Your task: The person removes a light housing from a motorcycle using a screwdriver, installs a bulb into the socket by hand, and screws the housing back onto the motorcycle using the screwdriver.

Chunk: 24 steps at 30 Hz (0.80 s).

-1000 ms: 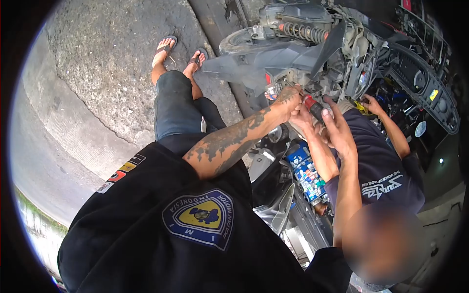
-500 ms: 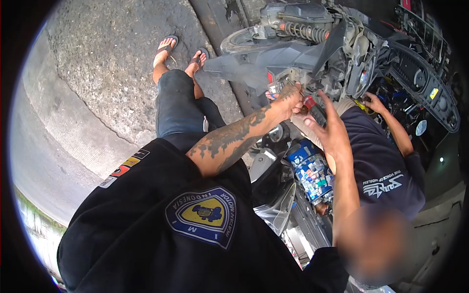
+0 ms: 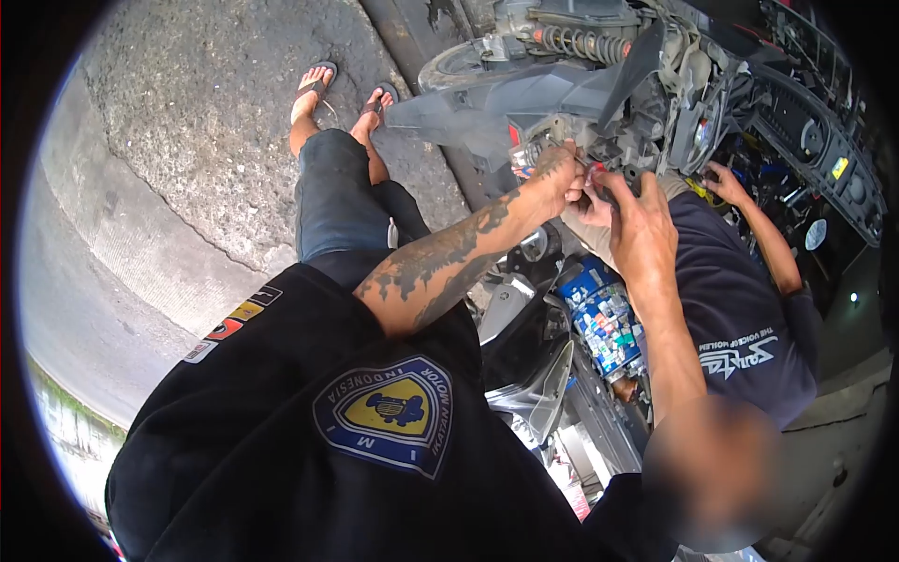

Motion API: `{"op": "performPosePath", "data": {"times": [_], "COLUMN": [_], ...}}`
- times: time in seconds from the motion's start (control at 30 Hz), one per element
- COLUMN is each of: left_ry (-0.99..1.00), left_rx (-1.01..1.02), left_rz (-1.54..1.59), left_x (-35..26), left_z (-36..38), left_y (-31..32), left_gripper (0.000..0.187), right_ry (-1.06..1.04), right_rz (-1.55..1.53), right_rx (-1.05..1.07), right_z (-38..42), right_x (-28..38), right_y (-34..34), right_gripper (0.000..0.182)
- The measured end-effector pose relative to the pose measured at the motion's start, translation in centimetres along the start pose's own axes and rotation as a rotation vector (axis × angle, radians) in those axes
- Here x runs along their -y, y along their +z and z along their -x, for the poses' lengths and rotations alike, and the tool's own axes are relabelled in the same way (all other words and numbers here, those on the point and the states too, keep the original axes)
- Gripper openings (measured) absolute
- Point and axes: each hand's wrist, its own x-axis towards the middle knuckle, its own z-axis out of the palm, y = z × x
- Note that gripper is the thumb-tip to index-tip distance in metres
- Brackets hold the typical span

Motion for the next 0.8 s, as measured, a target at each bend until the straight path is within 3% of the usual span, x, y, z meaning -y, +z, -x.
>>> {"op": "performPosePath", "data": {"times": [0.03,0.07,0.17,0.27,0.3,0.33,0.4,0.47,0.6,0.67,0.73,0.8], "left_ry": [0.009,0.017,-0.001,-0.009,-0.013,-0.024,-0.037,-0.012,0.008,0.008,-0.012,0.000], "left_rx": [0.013,0.014,-0.027,-0.044,-0.049,-0.059,-0.068,-0.055,-0.068,-0.061,-0.063,-0.072], "left_rz": [-0.005,-0.001,-0.016,0.013,0.012,0.026,0.034,0.036,-0.025,-0.017,-0.006,0.011], "left_x": [0.1,0.1,0.3,0.0,-0.2,-0.2,-0.1,0.6,0.3,-0.3,0.1,0.0], "left_z": [0.0,0.0,-0.4,0.1,0.3,0.4,0.2,-0.3,0.2,-0.2,0.1,0.0], "left_y": [0.0,0.0,0.0,0.4,0.5,0.6,0.4,0.0,0.2,0.2,0.1,0.3], "left_gripper": [0.027,0.027,0.027,0.028,0.028,0.028,0.029,0.030,0.031,0.030,0.030,0.030], "right_ry": [0.057,-0.010,0.546,0.555,0.478,0.486,-0.032,0.004,0.037,0.426,0.470,0.518], "right_rz": [-0.166,-0.302,-0.758,-0.795,-0.683,-0.688,-0.331,-0.154,-0.295,-0.609,-0.732,-0.530], "right_rx": [0.052,-0.051,0.178,0.289,0.192,0.198,-0.095,-0.042,0.008,0.052,0.058,0.170], "right_z": [0.1,0.0,0.2,0.5,0.3,0.4,0.7,1.5,1.8,1.6,2.0,1.6], "right_x": [-0.7,-1.8,-2.4,-4.2,-3.0,-2.4,-1.6,-0.9,-0.6,-1.3,-2.2,-2.6], "right_y": [-0.3,0.0,-1.0,1.4,0.9,0.7,0.3,0.2,-0.4,-0.6,0.6,1.1], "right_gripper": [0.058,0.053,0.051,0.046,0.033,0.033,0.029,0.040,0.043,0.041,0.044,0.039]}}
